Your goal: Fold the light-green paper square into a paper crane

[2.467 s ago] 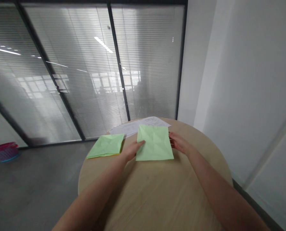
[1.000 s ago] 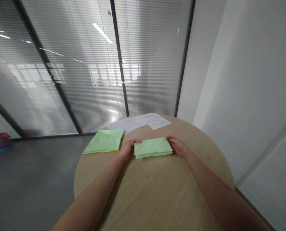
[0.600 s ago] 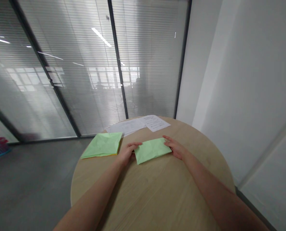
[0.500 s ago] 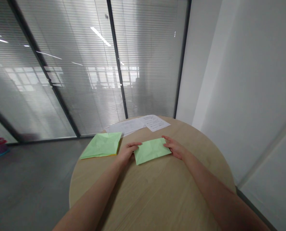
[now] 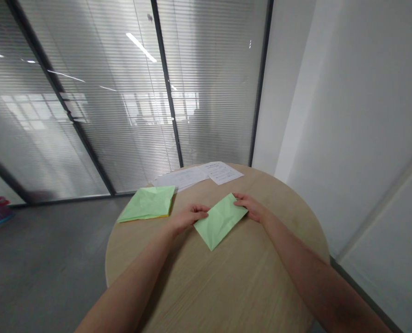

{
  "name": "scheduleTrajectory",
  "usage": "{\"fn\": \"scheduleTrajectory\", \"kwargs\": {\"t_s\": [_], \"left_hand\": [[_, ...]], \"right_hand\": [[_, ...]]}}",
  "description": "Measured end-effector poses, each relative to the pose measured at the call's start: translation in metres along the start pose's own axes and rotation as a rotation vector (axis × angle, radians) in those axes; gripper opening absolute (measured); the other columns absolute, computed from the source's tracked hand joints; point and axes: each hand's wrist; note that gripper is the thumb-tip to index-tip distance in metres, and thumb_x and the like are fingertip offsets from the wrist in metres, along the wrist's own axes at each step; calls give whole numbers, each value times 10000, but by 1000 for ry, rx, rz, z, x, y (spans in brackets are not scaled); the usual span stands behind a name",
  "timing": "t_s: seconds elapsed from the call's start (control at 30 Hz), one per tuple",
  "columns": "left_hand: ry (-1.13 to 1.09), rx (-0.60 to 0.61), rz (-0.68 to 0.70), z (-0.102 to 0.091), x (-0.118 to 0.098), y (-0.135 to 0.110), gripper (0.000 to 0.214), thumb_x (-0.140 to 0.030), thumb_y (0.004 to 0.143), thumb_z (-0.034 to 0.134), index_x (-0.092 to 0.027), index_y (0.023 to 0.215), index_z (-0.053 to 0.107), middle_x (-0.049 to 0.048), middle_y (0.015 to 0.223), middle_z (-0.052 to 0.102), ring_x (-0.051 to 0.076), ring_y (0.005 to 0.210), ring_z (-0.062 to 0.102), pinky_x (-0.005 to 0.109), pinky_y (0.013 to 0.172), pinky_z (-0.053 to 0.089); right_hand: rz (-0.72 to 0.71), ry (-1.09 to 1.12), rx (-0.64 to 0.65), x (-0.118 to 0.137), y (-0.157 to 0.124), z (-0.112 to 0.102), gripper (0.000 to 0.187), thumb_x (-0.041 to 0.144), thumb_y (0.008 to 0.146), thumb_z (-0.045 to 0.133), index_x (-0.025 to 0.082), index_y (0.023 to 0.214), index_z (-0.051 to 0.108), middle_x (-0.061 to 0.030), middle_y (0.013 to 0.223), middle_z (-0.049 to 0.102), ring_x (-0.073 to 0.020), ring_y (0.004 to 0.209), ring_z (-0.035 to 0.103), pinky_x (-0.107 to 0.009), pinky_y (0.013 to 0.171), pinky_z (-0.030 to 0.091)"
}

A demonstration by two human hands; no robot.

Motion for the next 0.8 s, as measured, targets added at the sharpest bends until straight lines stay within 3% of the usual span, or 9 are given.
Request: {"fn": "scheduleTrajectory", "kwargs": {"t_s": [0.07,0.3,0.43,0.63,0.8], "left_hand": [[9,28,-15,6,0,0,303,-397,692,793,-155,876,791,55,796,756,161,642,618,261,635,455],[39,-57,-104,18,7,5,249,-435,766,737,-187,756,758,26,690,719,154,569,581,250,551,414],[-11,-109,-120,20,7,7,211,-415,741,764,-205,753,749,26,703,725,162,575,604,261,563,444],[-126,-336,50,18,5,11,318,-471,714,761,-178,837,746,49,778,746,183,653,644,269,599,479],[-140,-402,170,11,7,16,443,-518,676,753,-170,949,732,60,892,755,205,748,663,278,629,483]], "right_hand": [[-2,-7,5,-1,1,-1,439,183,656,783,210,1089,715,-54,1014,761,-165,769,698,-277,731,548],[4,-61,1,-1,1,4,387,221,639,812,182,1016,736,-56,958,762,-170,768,689,-288,753,535],[-9,-23,-56,-1,1,7,432,247,683,802,211,1103,707,-60,1045,749,-177,829,684,-303,796,529],[63,78,-134,4,2,7,350,487,933,539,211,1117,651,-73,932,735,-166,703,660,-294,640,521],[78,50,-125,5,0,7,347,465,936,549,211,1157,630,-85,971,725,-163,733,669,-288,641,522]]}}
Point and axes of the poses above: each hand's wrist, its own y-axis towards the middle knuckle, its own z-axis out of the palm, x = y × z
